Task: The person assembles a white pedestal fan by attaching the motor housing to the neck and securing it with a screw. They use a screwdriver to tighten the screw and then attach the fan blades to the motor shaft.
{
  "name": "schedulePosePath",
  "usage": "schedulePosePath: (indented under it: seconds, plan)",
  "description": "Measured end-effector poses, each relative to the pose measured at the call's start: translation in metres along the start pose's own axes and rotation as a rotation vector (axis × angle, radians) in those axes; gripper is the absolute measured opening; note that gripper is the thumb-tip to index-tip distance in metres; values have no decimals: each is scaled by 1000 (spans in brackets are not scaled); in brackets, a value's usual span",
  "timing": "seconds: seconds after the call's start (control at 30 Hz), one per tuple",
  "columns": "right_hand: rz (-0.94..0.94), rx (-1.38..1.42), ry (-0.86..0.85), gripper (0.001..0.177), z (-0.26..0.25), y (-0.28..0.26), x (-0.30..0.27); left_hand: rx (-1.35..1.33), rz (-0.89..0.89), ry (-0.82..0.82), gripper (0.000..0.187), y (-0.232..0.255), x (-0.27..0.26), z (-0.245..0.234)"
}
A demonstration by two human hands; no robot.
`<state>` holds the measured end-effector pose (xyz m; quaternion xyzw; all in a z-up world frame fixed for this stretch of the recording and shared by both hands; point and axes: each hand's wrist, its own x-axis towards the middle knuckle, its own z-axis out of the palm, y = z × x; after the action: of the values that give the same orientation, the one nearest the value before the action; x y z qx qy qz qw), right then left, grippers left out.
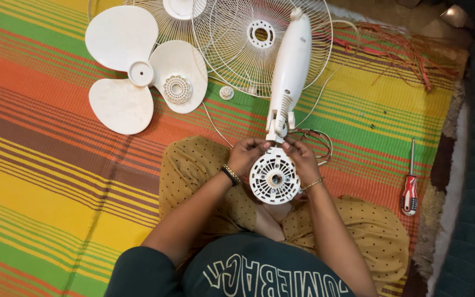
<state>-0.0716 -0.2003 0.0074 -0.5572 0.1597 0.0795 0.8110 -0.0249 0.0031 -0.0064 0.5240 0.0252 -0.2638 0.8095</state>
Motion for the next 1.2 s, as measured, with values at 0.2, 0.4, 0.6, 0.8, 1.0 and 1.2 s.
schedulePosePath:
  seconds: [0.2,0.4,0.6,0.8,1.0,1.2]
  plan:
    - [65,309,-71,53,7,-3,-14,-73,71,-64,38,-24,11,-14]
    - [-3,333,-93,50,5,-1,-23,156,80,-156,78,-27,2,-9]
    - [-6,305,-68,47,-6,5,-15,226,39,-116,74,-15,-4,-3]
    - [-37,276,-27,47,-4,3,-13,75,6,-129,66,-8,-10,0]
    - [-302,-55,118,41,-4,-2,-17,208,87,-113,59,14,-22,18]
    - [-554,-79,344,27,-68,-42,-24,993,653,103,37,46,-63,39]
